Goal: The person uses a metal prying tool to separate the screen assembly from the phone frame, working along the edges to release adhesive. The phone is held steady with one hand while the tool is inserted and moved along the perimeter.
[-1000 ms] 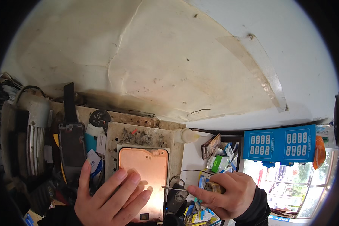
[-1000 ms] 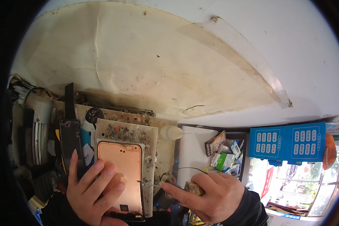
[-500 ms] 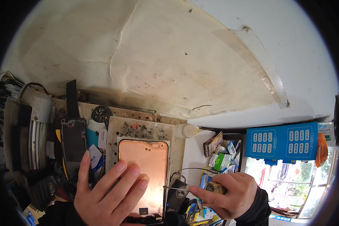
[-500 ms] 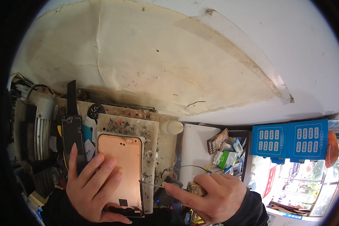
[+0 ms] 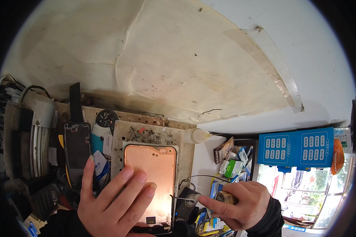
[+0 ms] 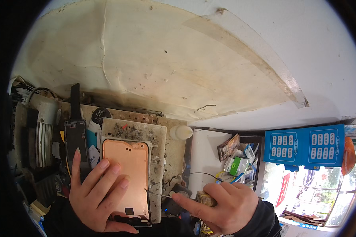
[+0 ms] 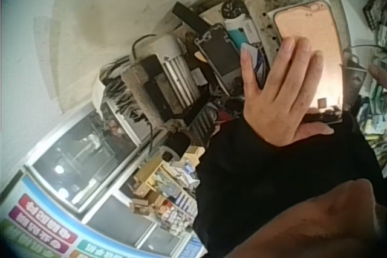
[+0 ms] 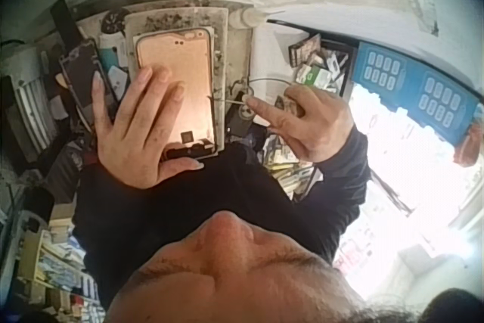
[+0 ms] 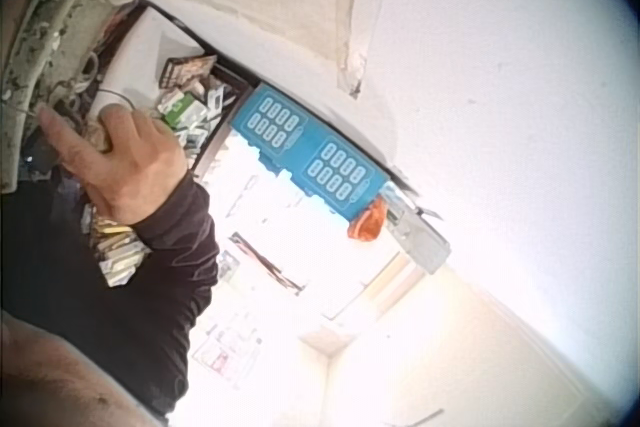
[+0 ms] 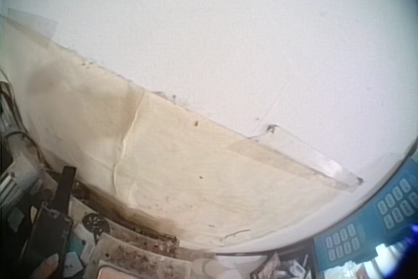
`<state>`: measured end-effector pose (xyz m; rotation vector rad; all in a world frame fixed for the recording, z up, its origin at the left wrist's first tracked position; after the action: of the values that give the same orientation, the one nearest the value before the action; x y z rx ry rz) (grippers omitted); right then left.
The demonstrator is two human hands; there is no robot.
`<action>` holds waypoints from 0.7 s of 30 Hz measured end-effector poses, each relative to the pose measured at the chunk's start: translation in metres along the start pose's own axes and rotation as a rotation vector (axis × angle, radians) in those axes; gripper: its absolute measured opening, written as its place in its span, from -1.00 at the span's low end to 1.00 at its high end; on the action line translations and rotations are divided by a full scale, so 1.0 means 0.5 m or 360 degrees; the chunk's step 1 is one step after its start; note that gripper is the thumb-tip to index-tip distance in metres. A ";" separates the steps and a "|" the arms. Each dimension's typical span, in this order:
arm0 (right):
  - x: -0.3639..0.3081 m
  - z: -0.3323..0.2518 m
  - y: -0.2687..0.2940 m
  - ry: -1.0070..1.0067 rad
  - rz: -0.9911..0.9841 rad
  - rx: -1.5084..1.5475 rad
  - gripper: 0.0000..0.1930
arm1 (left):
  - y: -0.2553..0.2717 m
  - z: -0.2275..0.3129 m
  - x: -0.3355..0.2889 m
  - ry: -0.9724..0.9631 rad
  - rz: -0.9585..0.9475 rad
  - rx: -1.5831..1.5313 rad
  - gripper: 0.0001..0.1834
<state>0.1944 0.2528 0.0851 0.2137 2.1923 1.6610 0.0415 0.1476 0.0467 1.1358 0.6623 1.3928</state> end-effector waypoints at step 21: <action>0.008 -0.006 -0.008 0.0000 0.0088 0.0064 -0.41 | -0.007 -0.002 -0.015 0.0018 -0.0065 0.0096 0.02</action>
<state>0.1900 0.2502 0.0810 0.2877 2.2405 1.6468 0.0412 0.1414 0.0415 1.1564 0.7358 1.3532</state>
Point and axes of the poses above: each hand's wrist, its own x-axis towards the middle knuckle, its own y-axis out of the back of the hand, z = x × y, the point moved 10 cm from there along x, towards the middle knuckle, and after that the axes turned 1 degree about -y, right-handed, at the moved point
